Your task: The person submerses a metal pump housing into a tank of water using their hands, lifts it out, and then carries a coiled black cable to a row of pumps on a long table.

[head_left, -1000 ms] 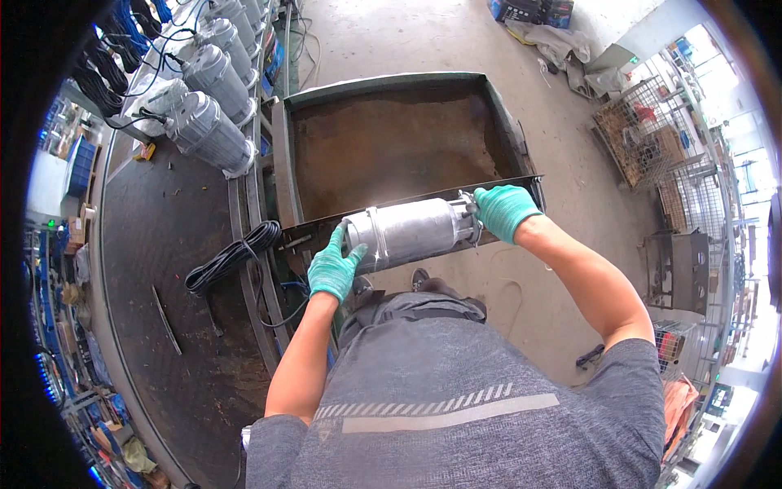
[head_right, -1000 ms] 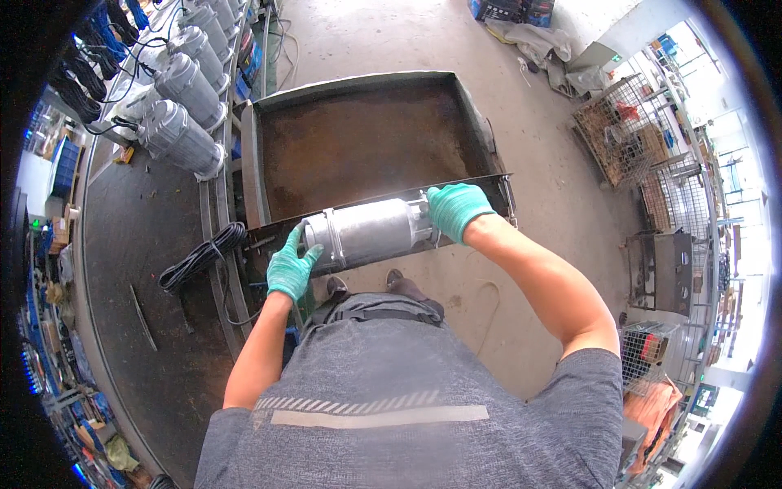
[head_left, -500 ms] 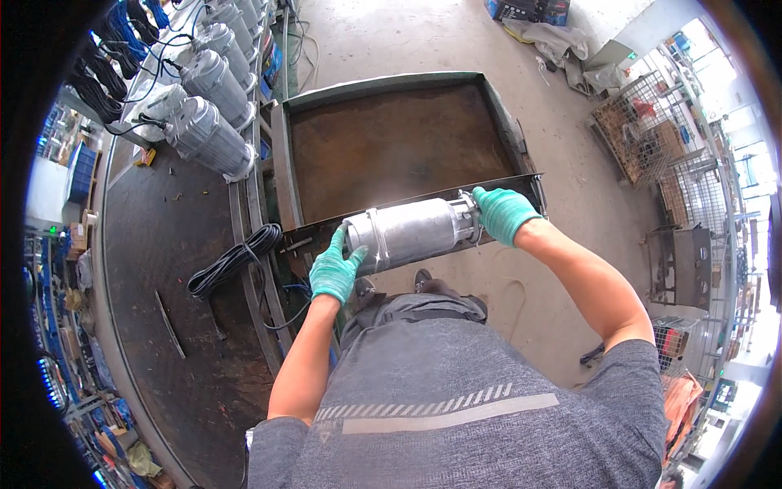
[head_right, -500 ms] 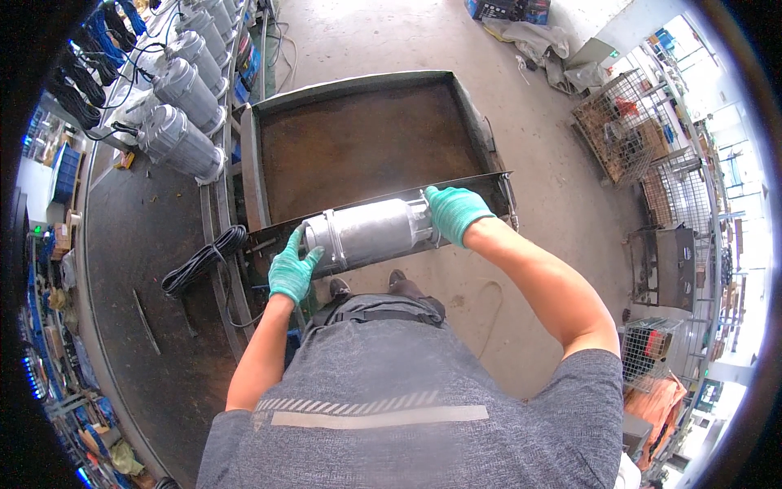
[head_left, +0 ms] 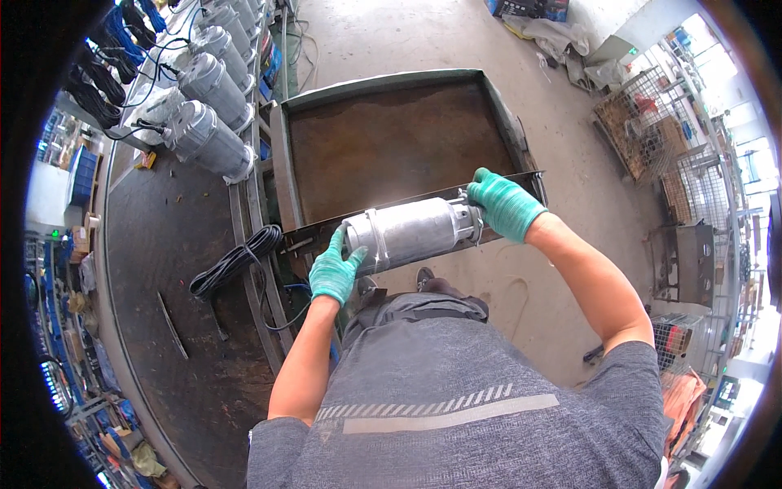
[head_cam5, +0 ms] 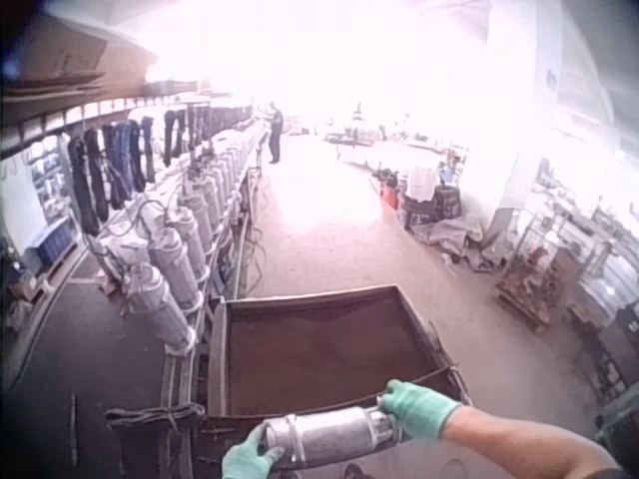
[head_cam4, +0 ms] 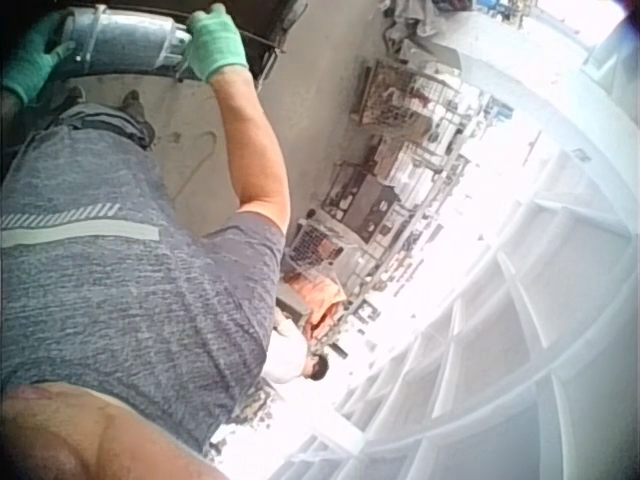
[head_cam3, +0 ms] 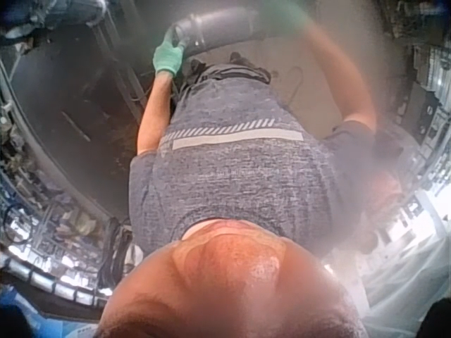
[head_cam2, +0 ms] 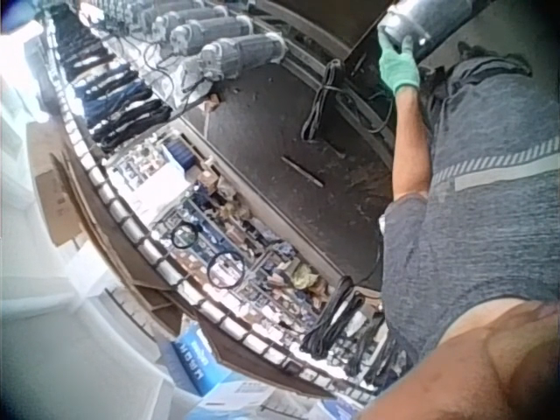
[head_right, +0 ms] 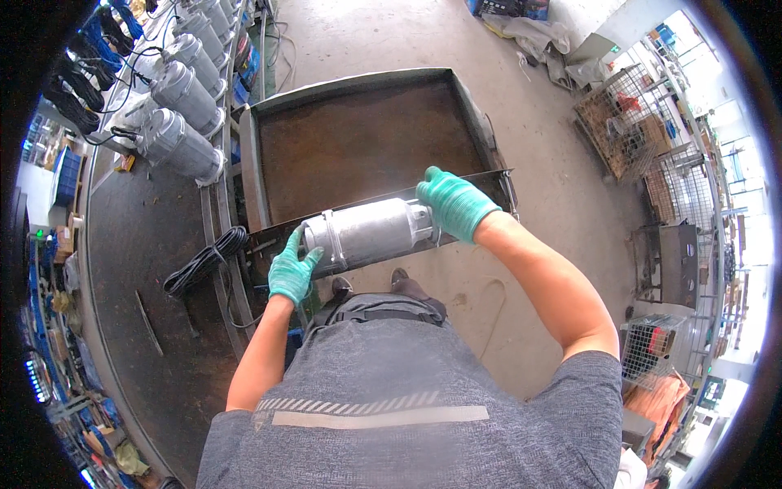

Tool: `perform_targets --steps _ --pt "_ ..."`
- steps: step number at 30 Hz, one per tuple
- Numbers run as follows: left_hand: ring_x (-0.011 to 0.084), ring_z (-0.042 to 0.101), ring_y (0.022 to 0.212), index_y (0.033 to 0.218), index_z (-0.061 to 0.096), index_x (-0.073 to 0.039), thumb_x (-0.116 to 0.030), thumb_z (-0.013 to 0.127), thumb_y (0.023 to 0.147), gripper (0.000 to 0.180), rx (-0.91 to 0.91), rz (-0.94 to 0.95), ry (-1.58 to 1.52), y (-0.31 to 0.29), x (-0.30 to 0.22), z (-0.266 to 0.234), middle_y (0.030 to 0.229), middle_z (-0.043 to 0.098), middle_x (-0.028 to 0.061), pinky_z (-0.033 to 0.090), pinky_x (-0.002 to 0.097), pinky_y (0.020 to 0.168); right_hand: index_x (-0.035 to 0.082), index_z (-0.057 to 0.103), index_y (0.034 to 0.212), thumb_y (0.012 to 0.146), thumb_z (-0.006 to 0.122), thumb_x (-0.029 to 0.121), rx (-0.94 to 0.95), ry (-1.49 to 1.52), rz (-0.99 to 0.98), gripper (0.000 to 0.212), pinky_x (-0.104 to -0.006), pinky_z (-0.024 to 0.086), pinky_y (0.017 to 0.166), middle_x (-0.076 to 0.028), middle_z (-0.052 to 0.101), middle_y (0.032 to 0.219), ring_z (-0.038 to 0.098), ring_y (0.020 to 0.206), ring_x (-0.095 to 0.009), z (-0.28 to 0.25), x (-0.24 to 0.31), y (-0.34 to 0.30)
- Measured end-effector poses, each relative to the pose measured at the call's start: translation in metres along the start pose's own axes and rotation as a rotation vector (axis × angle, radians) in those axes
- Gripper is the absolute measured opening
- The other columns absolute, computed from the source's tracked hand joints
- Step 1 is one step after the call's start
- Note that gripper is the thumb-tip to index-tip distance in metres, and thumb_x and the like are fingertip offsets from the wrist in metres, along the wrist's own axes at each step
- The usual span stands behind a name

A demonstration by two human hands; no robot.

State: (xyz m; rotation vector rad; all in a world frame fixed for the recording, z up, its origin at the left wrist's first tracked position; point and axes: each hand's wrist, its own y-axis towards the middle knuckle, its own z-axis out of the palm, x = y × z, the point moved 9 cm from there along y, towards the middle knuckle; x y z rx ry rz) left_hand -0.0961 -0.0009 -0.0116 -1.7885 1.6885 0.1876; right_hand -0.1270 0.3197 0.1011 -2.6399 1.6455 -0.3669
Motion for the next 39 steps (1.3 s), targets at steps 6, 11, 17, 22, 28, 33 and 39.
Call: perform_targets --steps 6,11,17,22,28,33,39 --pt "0.0435 0.072 0.103 0.155 0.046 -0.031 -0.046 0.076 0.092 0.072 -0.031 0.039 -0.025 0.001 0.0 0.005 0.112 0.074 0.0242 0.056 0.051 0.089 0.002 0.071 0.099 0.088 0.073 0.014 -0.355 0.392 0.48 0.016 -0.0419 0.057 0.075 -0.021 0.072 0.093 0.072 0.082 -0.035 -0.045 -0.08 -0.062" --pt "0.0402 0.074 0.102 0.154 0.049 -0.025 -0.032 0.079 0.091 0.07 -0.075 0.067 -0.113 0.004 0.001 0.005 0.111 0.075 0.023 0.057 0.047 0.086 -0.007 0.06 0.109 0.101 0.063 0.007 -0.778 1.05 0.946 0.017 -0.0333 0.064 0.062 -0.015 0.071 0.091 0.073 0.071 -0.022 0.033 -0.212 -0.167" --pt "0.0397 0.073 0.107 0.156 0.045 -0.027 -0.034 0.078 0.092 0.073 -0.056 0.054 -0.128 0.008 0.016 0.012 0.117 0.074 0.0237 0.057 0.047 0.09 -0.004 0.055 0.109 0.099 0.062 0.0 -0.999 1.458 1.167 0.012 -0.0384 0.066 0.059 -0.016 0.068 0.09 0.074 0.068 -0.028 0.151 -0.261 -0.192" --pt "0.0419 0.07 0.111 0.156 0.043 -0.021 -0.038 0.071 0.096 0.069 -0.067 -0.019 -0.17 -0.005 0.014 -0.002 0.122 0.073 0.0222 0.056 0.0484 0.094 -0.005 0.057 0.115 0.095 0.06 -0.002 -0.978 1.506 1.316 0.02 -0.0422 0.066 0.063 -0.019 0.066 0.095 0.073 0.072 -0.032 0.23 -0.282 -0.175" --pt "0.024 0.067 0.08 0.111 0.067 -0.007 -0.033 0.073 0.097 0.03 -0.544 -0.306 -0.585 -0.012 0.168 -0.036 0.091 0.073 0.0093 0.054 0.0389 0.077 0.005 0.067 0.113 0.098 0.065 0.025 -0.432 0.434 1.257 0.025 -0.0391 0.06 0.062 -0.011 0.071 0.092 0.072 0.078 -0.023 0.2 -0.299 -0.212" --pt "0.0269 0.066 0.084 0.108 0.058 -0.005 -0.043 0.078 0.092 0.046 -0.852 -0.714 -0.485 -0.031 0.306 -0.078 0.1 0.07 0.0135 0.053 0.0408 0.081 0.007 0.069 0.108 0.101 0.065 0.038 -0.357 0.5 1.103 0.033 -0.0368 0.055 0.076 -0.006 0.07 0.091 0.067 0.083 -0.016 0.174 -0.252 -0.164" --pt "0.0324 0.069 0.093 0.122 0.067 -0.006 -0.073 0.075 0.081 0.079 -0.346 -1.062 -1.109 0.057 0.304 -0.017 0.114 0.071 0.0145 0.061 0.049 0.079 0.001 0.066 0.121 0.109 0.051 0.047 -0.274 0.882 0.583 0.051 -0.0338 0.047 0.097 -0.005 0.068 0.107 0.06 0.098 -0.018 0.16 -0.166 -0.082"
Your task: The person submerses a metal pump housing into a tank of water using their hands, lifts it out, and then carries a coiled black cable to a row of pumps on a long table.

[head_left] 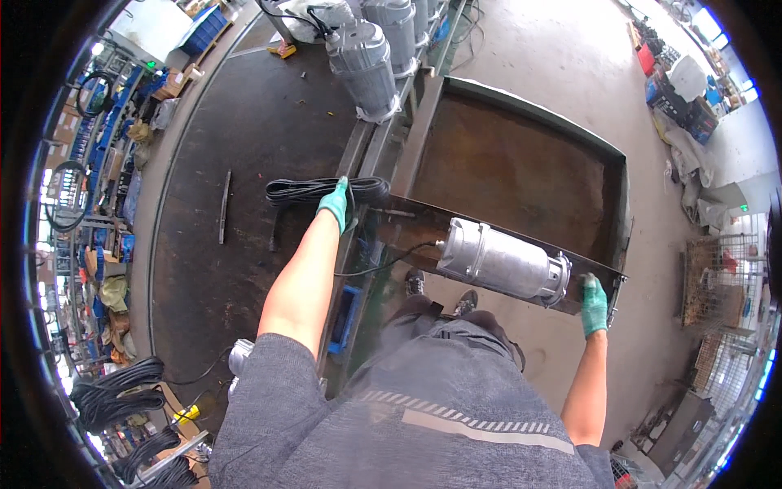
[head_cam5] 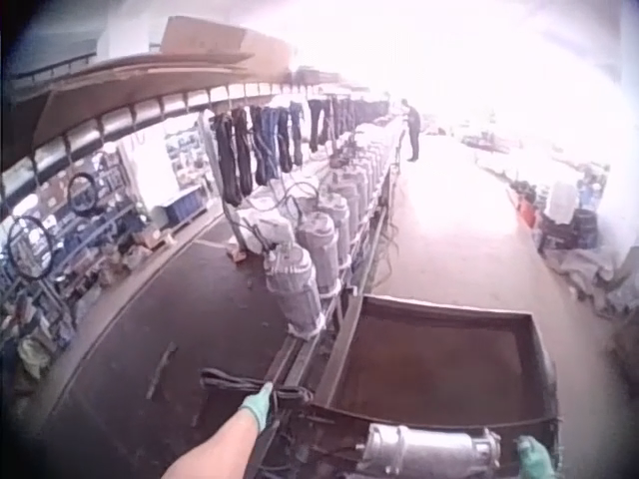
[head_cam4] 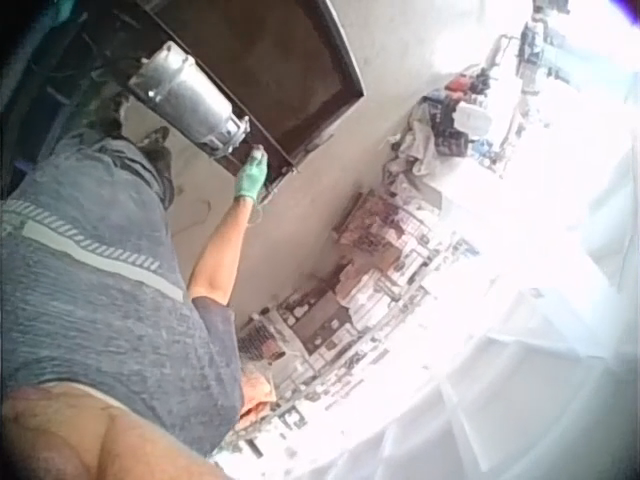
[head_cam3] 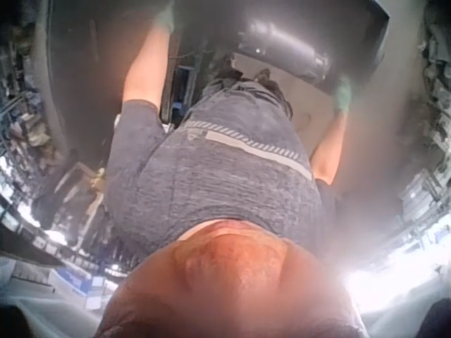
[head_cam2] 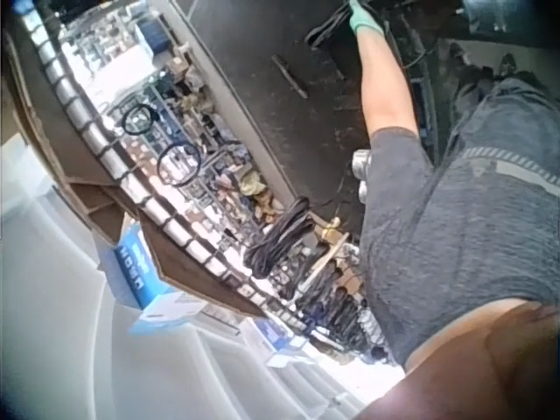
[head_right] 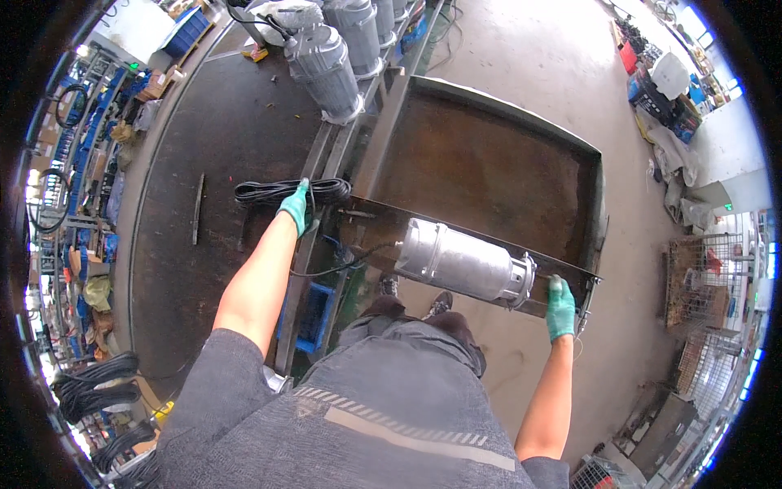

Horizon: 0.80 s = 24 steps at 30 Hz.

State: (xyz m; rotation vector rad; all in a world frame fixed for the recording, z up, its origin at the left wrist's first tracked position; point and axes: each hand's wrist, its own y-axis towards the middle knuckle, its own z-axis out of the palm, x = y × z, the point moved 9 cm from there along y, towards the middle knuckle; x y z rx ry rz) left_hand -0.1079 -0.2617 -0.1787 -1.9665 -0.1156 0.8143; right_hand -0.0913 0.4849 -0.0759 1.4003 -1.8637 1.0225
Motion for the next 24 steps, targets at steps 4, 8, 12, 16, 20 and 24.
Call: perform_targets --steps 4,8,12,16,20,24 --pt "0.0407 0.063 0.119 0.133 0.064 -0.005 -0.055 0.045 0.104 0.06 0.613 -0.011 -0.725 0.08 -0.007 0.002 0.131 0.068 0.0191 0.053 0.0526 0.104 0.001 0.063 0.131 0.109 0.048 0.044 0.362 0.091 -0.023 0.05 -0.0328 0.049 0.094 -0.008 0.069 0.112 0.06 0.099 -0.017 0.08 0.049 0.023" --pt "0.0354 0.073 0.104 0.12 0.071 -0.005 -0.043 0.046 0.1 0.05 0.422 0.07 -0.689 0.014 -0.017 0.034 0.119 0.075 0.016 0.058 0.0455 0.101 0.0 0.062 0.134 0.108 0.049 0.05 0.443 -0.127 0.073 0.058 -0.0321 0.049 0.094 -0.009 0.069 0.115 0.059 0.1 -0.015 0.073 0.066 0.018" --pt "0.0256 0.069 0.106 0.124 0.069 -0.012 -0.046 0.064 0.094 0.045 0.439 0.286 -0.786 -0.112 -0.038 -0.034 0.119 0.073 0.0072 0.057 0.044 0.099 0.001 0.058 0.143 0.105 0.051 0.06 0.643 -0.001 0.261 0.07 -0.0326 0.048 0.099 -0.007 0.069 0.12 0.058 0.106 -0.017 0.087 0.04 0.035" --pt "0.023 0.068 0.112 0.128 0.066 -0.009 -0.032 0.065 0.098 0.038 0.448 0.681 -0.874 -0.222 -0.062 -0.116 0.125 0.072 0.008 0.056 0.0401 0.1 0.0 0.06 0.137 0.107 0.049 0.051 0.675 0.014 0.18 0.06 -0.0317 0.049 0.095 -0.007 0.069 0.118 0.06 0.106 -0.016 0.099 0.054 0.04" --pt "0.0216 0.066 0.116 0.143 0.055 -0.01 -0.024 0.068 0.096 0.05 0.329 1.131 -0.768 -0.369 -0.11 -0.155 0.129 0.067 0.0066 0.056 0.0391 0.099 0.004 0.064 0.13 0.107 0.05 0.038 0.629 0.274 0.295 0.043 -0.0277 0.049 0.074 0.001 0.065 0.101 0.059 0.088 -0.013 0.097 0.044 0.03" --pt "0.0186 0.069 0.109 0.126 0.068 -0.01 -0.024 0.074 0.094 0.036 -0.04 1.462 -0.79 -0.459 -0.119 -0.217 0.117 0.073 0.0039 0.053 0.0361 0.104 0.006 0.064 0.129 0.107 0.054 0.039 0.823 0.3 0.2 0.041 -0.0339 0.053 0.094 -0.002 0.067 0.118 0.063 0.11 -0.015 0.104 0.08 0.007"
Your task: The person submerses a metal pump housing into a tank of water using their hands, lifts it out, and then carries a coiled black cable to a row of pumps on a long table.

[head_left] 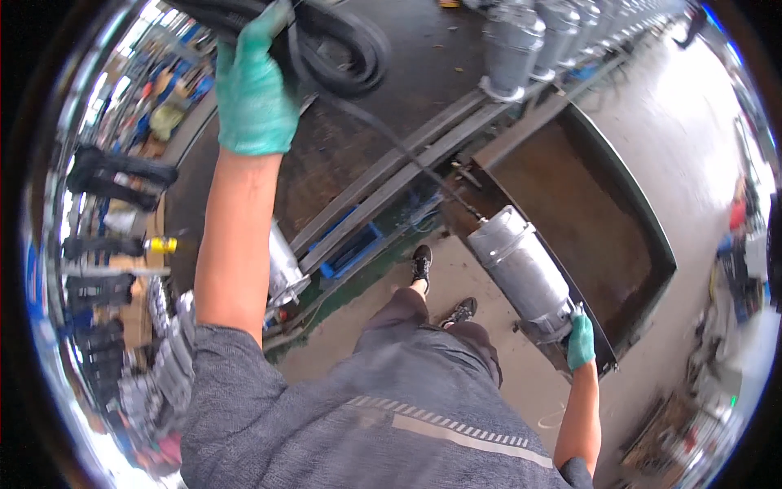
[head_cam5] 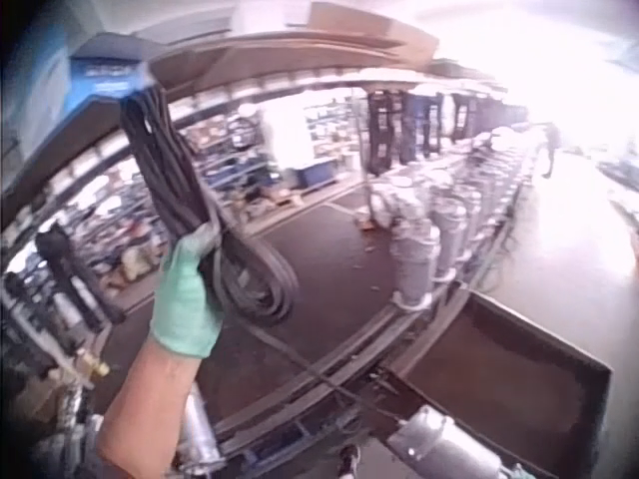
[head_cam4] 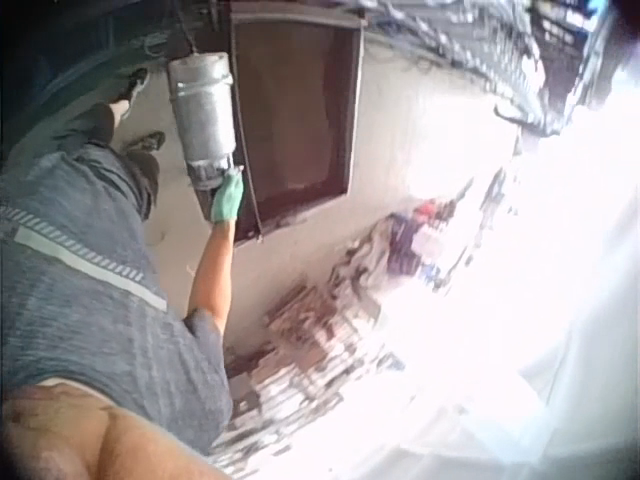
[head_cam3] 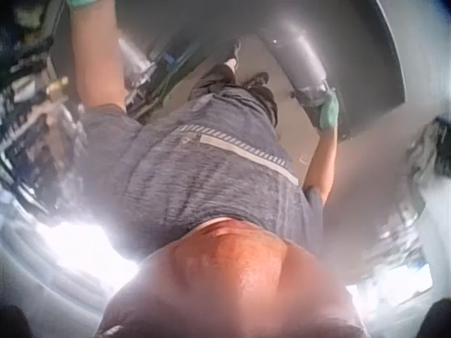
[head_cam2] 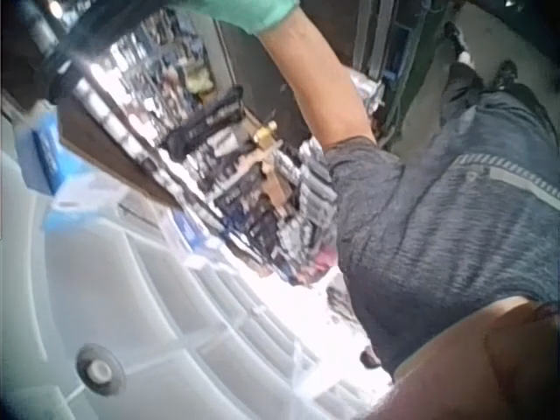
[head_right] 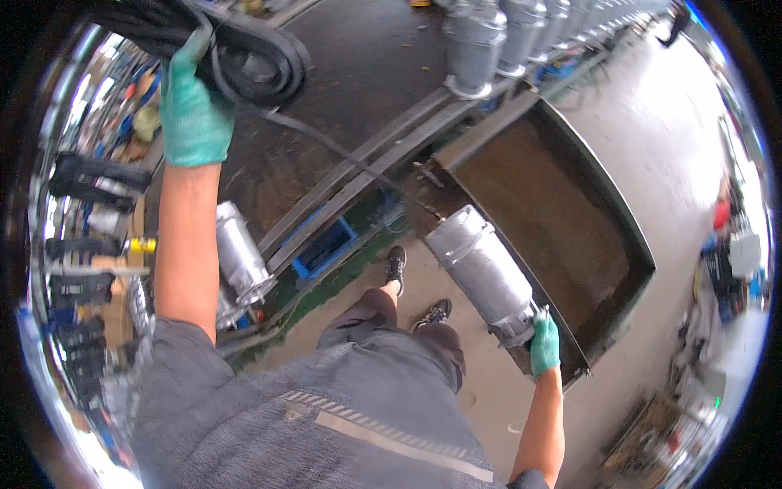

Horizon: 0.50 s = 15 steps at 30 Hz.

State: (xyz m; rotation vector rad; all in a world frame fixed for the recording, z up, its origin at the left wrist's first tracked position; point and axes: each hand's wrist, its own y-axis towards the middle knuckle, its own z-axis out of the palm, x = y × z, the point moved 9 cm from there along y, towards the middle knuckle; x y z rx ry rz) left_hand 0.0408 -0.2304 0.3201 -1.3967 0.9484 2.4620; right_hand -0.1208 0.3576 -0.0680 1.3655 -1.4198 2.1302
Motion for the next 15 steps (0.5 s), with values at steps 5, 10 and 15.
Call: perform_targets --steps 5,10,15 --pt "0.0196 0.075 0.083 0.116 0.068 -0.001 -0.019 0.069 0.097 0.026 0.059 0.251 -0.027 -0.015 -0.117 0.017 0.099 0.074 0.0088 0.065 0.0331 0.068 -0.001 0.059 0.12 0.103 0.051 0.036 0.029 0.192 -0.016 0.041 -0.0456 0.065 0.077 -0.018 0.069 0.102 0.073 0.087 -0.032 0.096 0.034 -0.005" --pt "0.0178 0.072 0.082 0.113 0.069 -0.001 -0.015 0.073 0.094 0.024 0.091 0.377 0.25 -0.032 -0.19 -0.013 0.1 0.074 0.0076 0.063 0.0317 0.069 0.005 0.062 0.108 0.102 0.053 0.03 0.206 0.02 0.067 0.027 -0.0304 0.053 0.056 -0.005 0.064 0.083 0.061 0.068 -0.015 0.233 0.01 0.036" --pt "0.0133 0.067 0.094 0.112 0.07 -0.008 -0.018 0.081 0.089 0.027 -0.015 0.496 0.476 -0.035 -0.201 -0.074 0.103 0.072 0.0004 0.052 0.0309 0.092 0.005 0.066 0.113 0.105 0.055 0.032 0.394 0.141 0.18 0.03 -0.0354 0.056 0.073 -0.007 0.069 0.1 0.065 0.084 -0.018 0.396 -0.014 0.048"
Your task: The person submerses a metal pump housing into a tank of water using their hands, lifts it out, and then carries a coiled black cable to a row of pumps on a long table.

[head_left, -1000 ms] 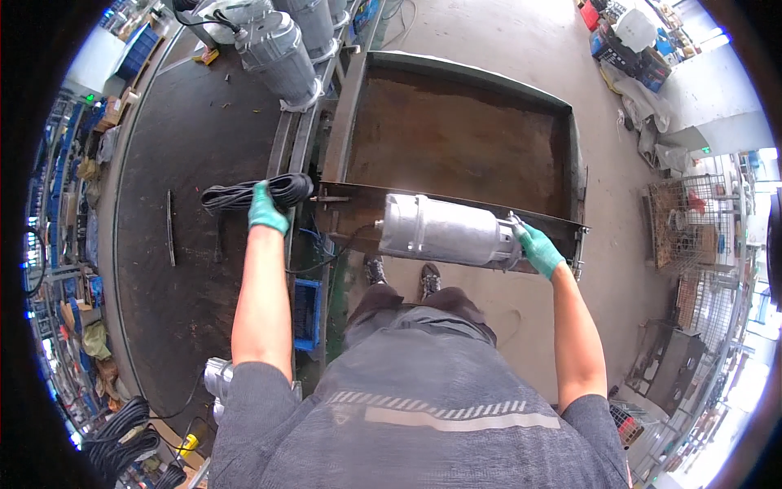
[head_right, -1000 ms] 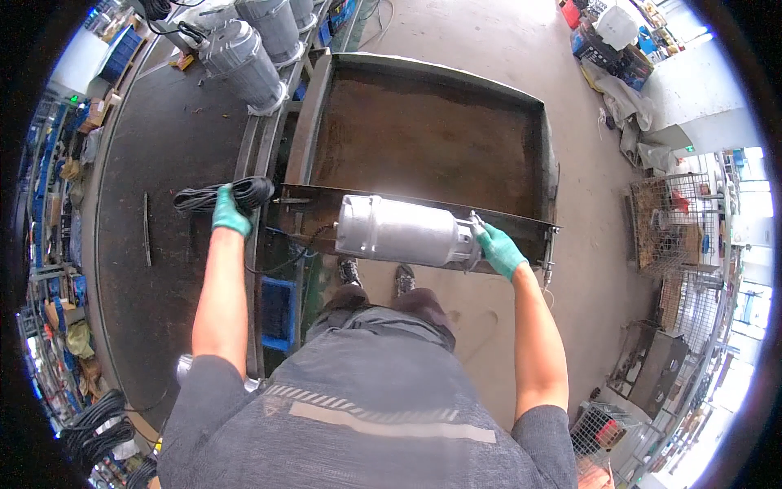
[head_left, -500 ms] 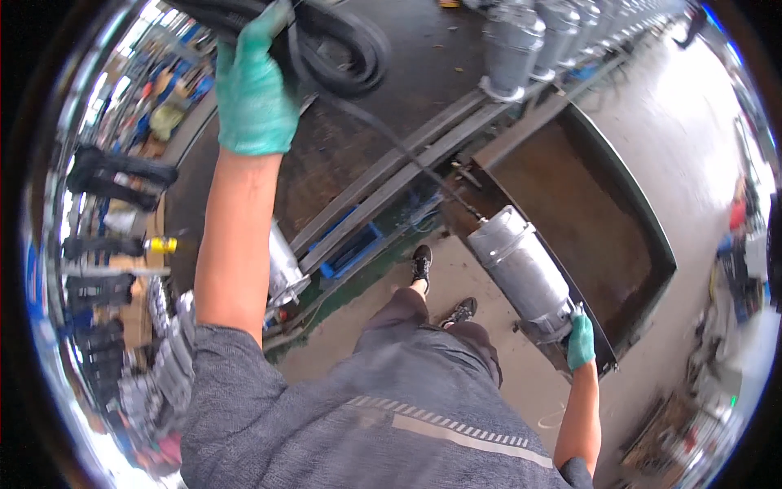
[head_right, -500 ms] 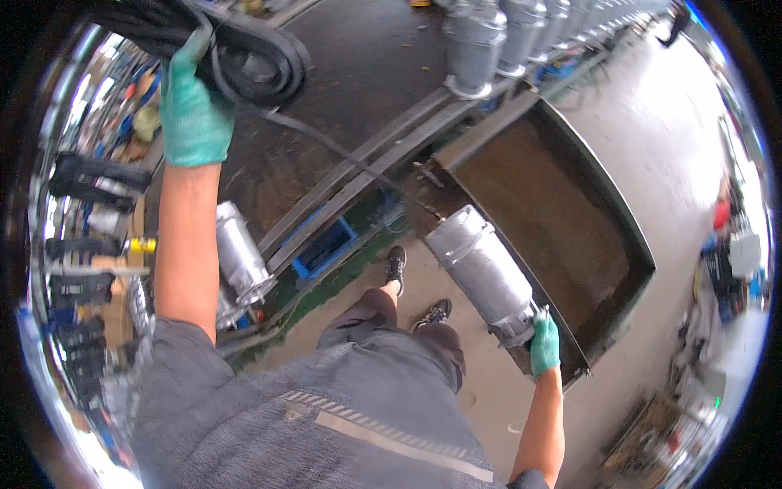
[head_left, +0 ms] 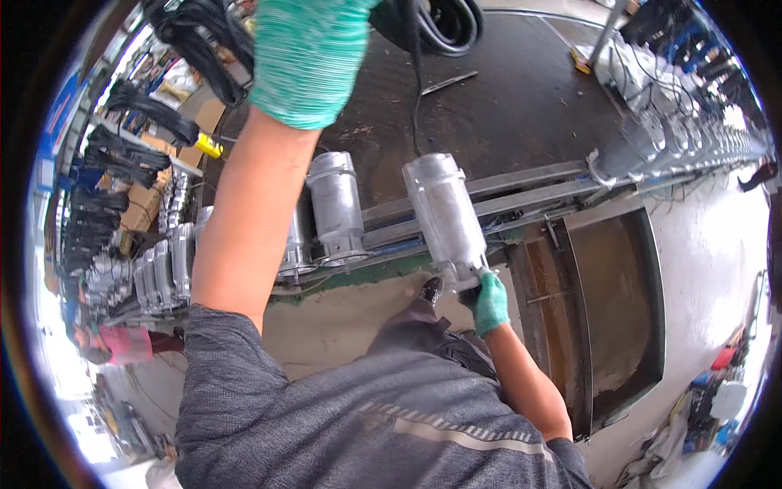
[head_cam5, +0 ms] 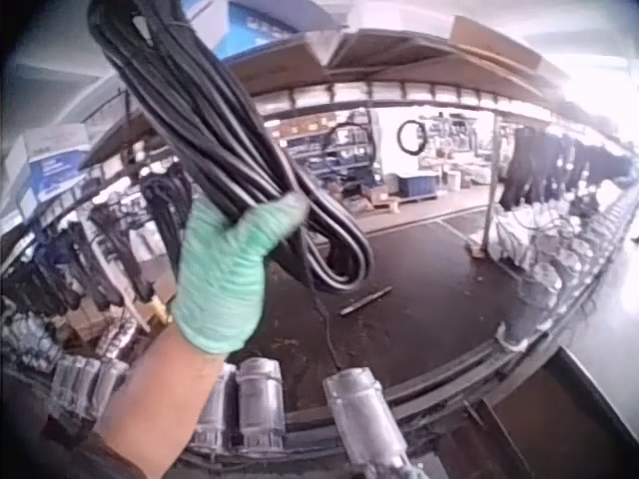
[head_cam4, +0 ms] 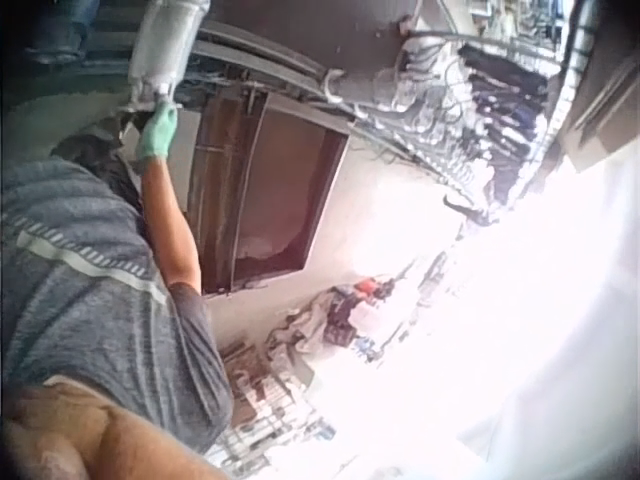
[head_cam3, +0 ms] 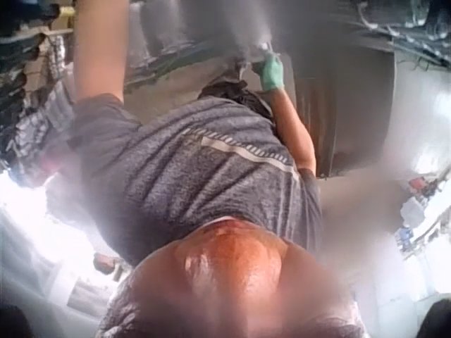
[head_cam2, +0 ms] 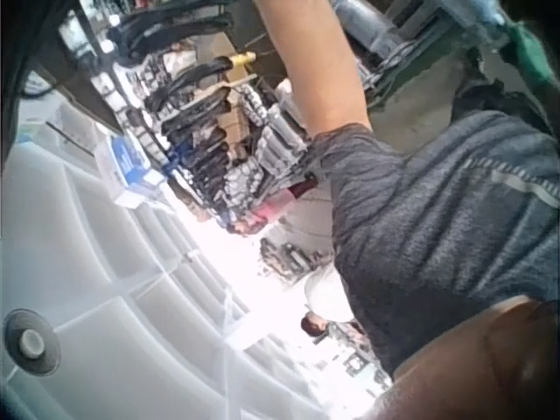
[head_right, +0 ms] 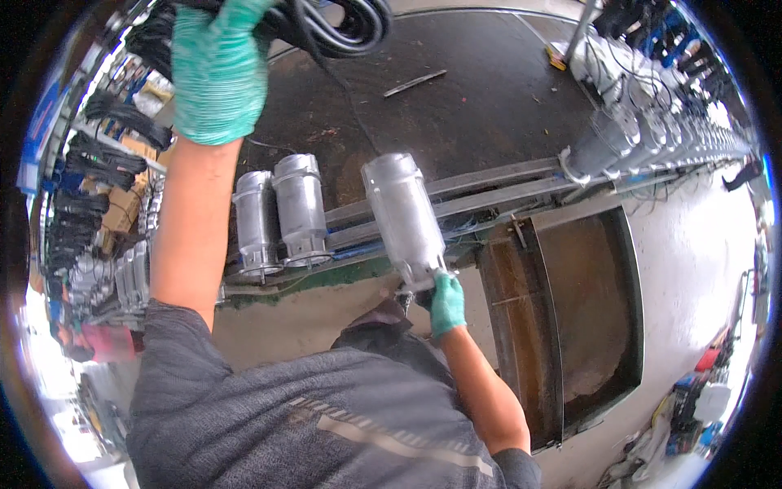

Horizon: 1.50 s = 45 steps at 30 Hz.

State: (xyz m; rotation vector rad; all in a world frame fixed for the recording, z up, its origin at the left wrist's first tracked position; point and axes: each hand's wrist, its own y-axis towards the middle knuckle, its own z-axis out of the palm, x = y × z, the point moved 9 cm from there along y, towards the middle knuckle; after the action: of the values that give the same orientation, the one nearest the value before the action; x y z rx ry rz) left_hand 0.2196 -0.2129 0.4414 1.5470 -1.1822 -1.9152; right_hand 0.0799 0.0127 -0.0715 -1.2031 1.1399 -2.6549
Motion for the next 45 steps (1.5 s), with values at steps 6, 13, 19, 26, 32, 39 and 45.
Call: perform_targets --steps 6,13,19,26,32,39,45 --pt "0.0135 0.064 0.097 0.12 0.062 -0.009 -0.02 0.085 0.089 0.04 -0.028 -0.094 0.06 -0.023 0.045 -0.056 0.104 0.068 -0.0018 0.054 0.0309 0.087 0.009 0.065 0.122 0.104 0.057 0.038 0.043 0.107 0.142 0.035 -0.0397 0.059 0.076 -0.006 0.069 0.107 0.068 0.091 -0.022 0.094 -0.046 0.06" --pt "0.0146 0.069 0.102 0.125 0.06 -0.005 -0.012 0.087 0.083 0.051 -0.022 -0.275 0.106 -0.06 0.088 -0.115 0.111 0.072 0.0053 0.058 0.0313 0.093 0.014 0.063 0.12 0.105 0.056 0.041 0.131 -0.315 0.024 0.032 -0.0331 0.058 0.071 -0.003 0.064 0.098 0.064 0.084 -0.015 0.135 -0.059 0.072" --pt "0.0171 0.067 0.108 0.133 0.056 -0.007 -0.008 0.084 0.086 0.055 0.0 -0.382 -0.005 -0.08 0.112 -0.133 0.115 0.071 0.0051 0.056 0.0346 0.1 0.018 0.063 0.121 0.104 0.058 0.045 0.169 -0.156 0.158 0.032 -0.0359 0.059 0.076 -0.001 0.065 0.102 0.064 0.089 -0.014 0.143 -0.068 0.088" --pt "0.0172 0.066 0.113 0.141 0.052 -0.006 -0.005 0.084 0.084 0.065 0.097 -0.471 0.031 -0.086 0.141 -0.138 0.123 0.069 0.0056 0.054 0.0352 0.104 0.021 0.059 0.127 0.102 0.061 0.048 0.14 0.024 0.236 0.037 -0.0378 0.056 0.069 -0.001 0.066 0.106 0.064 0.088 -0.018 0.134 -0.081 0.085" --pt "0.0206 0.066 0.117 0.14 0.056 -0.008 -0.012 0.086 0.083 0.064 0.111 -0.477 0.162 -0.104 0.158 -0.148 0.128 0.07 0.0066 0.052 0.0392 0.107 0.013 0.062 0.116 0.104 0.06 0.045 0.191 -0.229 0.226 0.033 -0.0327 0.052 0.071 -0.002 0.061 0.096 0.059 0.081 -0.016 0.138 -0.081 0.066" --pt "0.0144 0.06 0.114 0.144 0.047 -0.005 -0.017 0.085 0.085 0.072 0.196 -0.558 0.328 -0.128 0.197 -0.155 0.127 0.064 0.0032 0.048 0.0338 0.103 0.001 0.059 0.133 0.105 0.06 0.033 0.39 -0.781 -0.016 0.042 -0.0361 0.056 0.089 -0.01 0.067 0.121 0.065 0.109 -0.021 0.07 -0.051 0.09" --pt "0.044 0.071 0.096 0.116 0.053 -0.003 -0.021 0.084 0.084 0.048 0.062 -0.299 0.646 -0.065 0.182 -0.159 0.099 0.072 0.0233 0.055 0.0474 0.079 0.002 0.059 0.123 0.105 0.06 0.027 0.022 -0.299 0.093 0.031 -0.0472 0.062 0.086 -0.018 0.069 0.114 0.072 0.097 -0.035 -0.026 0.023 0.051"
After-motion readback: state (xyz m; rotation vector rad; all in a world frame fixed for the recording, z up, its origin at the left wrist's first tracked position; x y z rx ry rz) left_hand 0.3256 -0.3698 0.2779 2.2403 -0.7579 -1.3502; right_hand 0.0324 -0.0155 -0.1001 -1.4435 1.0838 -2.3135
